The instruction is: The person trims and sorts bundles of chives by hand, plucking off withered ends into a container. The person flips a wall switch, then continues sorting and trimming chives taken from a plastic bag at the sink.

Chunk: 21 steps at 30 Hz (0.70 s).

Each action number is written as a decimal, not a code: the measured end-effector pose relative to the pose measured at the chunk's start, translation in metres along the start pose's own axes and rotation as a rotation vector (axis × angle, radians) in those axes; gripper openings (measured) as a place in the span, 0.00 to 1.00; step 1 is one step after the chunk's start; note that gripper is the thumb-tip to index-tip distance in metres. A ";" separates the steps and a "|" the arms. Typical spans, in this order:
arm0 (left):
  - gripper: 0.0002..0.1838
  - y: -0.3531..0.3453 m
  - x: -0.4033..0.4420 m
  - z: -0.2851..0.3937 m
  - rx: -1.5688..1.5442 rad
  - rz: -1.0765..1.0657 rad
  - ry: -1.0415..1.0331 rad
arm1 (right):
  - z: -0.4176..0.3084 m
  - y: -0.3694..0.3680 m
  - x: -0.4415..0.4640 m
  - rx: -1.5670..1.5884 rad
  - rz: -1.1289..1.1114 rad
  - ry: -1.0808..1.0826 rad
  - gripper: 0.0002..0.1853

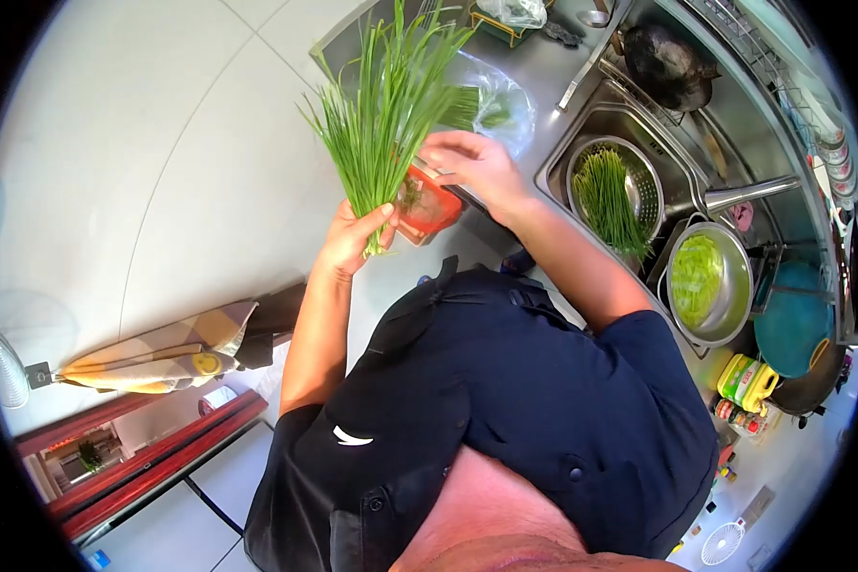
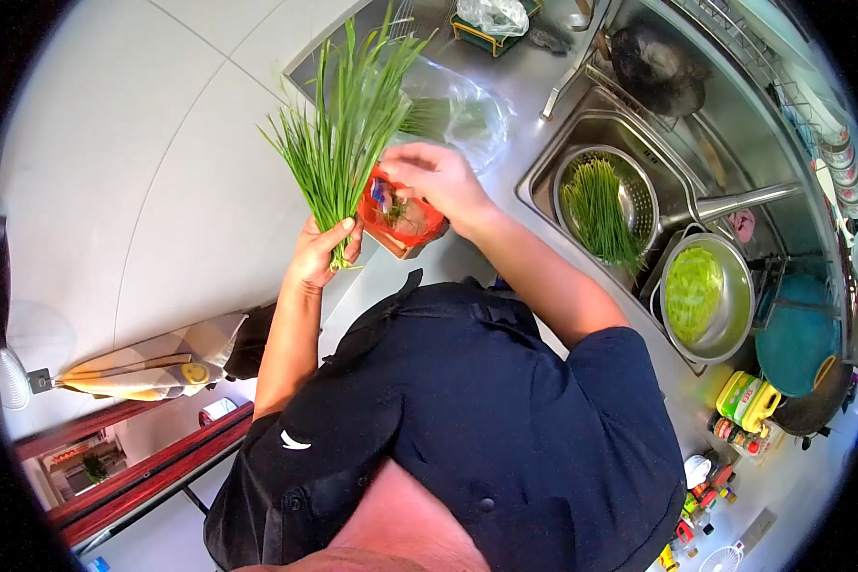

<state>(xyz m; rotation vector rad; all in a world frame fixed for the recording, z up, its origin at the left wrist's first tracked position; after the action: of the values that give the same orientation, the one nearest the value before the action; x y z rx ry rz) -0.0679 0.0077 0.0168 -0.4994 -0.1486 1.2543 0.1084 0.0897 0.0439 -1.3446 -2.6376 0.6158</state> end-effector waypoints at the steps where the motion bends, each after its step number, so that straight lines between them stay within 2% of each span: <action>1: 0.11 0.000 0.000 0.002 0.025 0.002 0.011 | -0.003 0.008 -0.001 -0.002 -0.001 0.000 0.16; 7: 0.10 0.004 -0.002 0.005 0.045 -0.022 0.007 | -0.086 0.049 -0.013 -0.337 0.205 0.346 0.11; 9: 0.09 0.011 -0.004 0.001 0.033 -0.013 0.009 | -0.112 0.049 -0.015 -0.382 0.240 0.371 0.09; 11: 0.08 0.014 -0.004 0.000 0.022 -0.003 0.010 | -0.141 0.043 -0.020 -0.646 0.285 0.450 0.08; 12: 0.05 0.015 -0.004 0.000 0.055 0.011 0.028 | -0.148 0.040 -0.019 -0.651 0.294 0.451 0.07; 13: 0.03 0.016 -0.005 0.000 0.087 0.026 0.045 | -0.154 0.039 -0.019 -0.651 0.293 0.449 0.07; 15: 0.02 0.014 -0.005 0.002 0.121 0.031 0.061 | -0.178 0.018 -0.025 -0.923 0.266 0.637 0.07; 16: 0.02 0.013 -0.005 0.003 0.158 0.032 0.075 | -0.183 0.009 -0.025 -0.958 0.208 0.690 0.07; 21: 0.01 0.013 -0.002 -0.003 0.196 0.002 0.097 | -0.183 -0.017 -0.017 -1.043 0.099 0.753 0.06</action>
<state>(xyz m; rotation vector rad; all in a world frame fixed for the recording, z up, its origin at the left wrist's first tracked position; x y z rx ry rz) -0.0793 0.0077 0.0088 -0.3900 0.0567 1.2291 0.1581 0.1223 0.2185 -1.4401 -2.1922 -1.2043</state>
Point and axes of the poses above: each hand's wrist, its own x-axis towards the middle knuckle, its own y-axis out of the back of the hand, z = x × y, the point moved 9 cm from there along x, towards the middle knuckle, and after that the axes turned 9 degrees about -z, right-handed, at the moved point
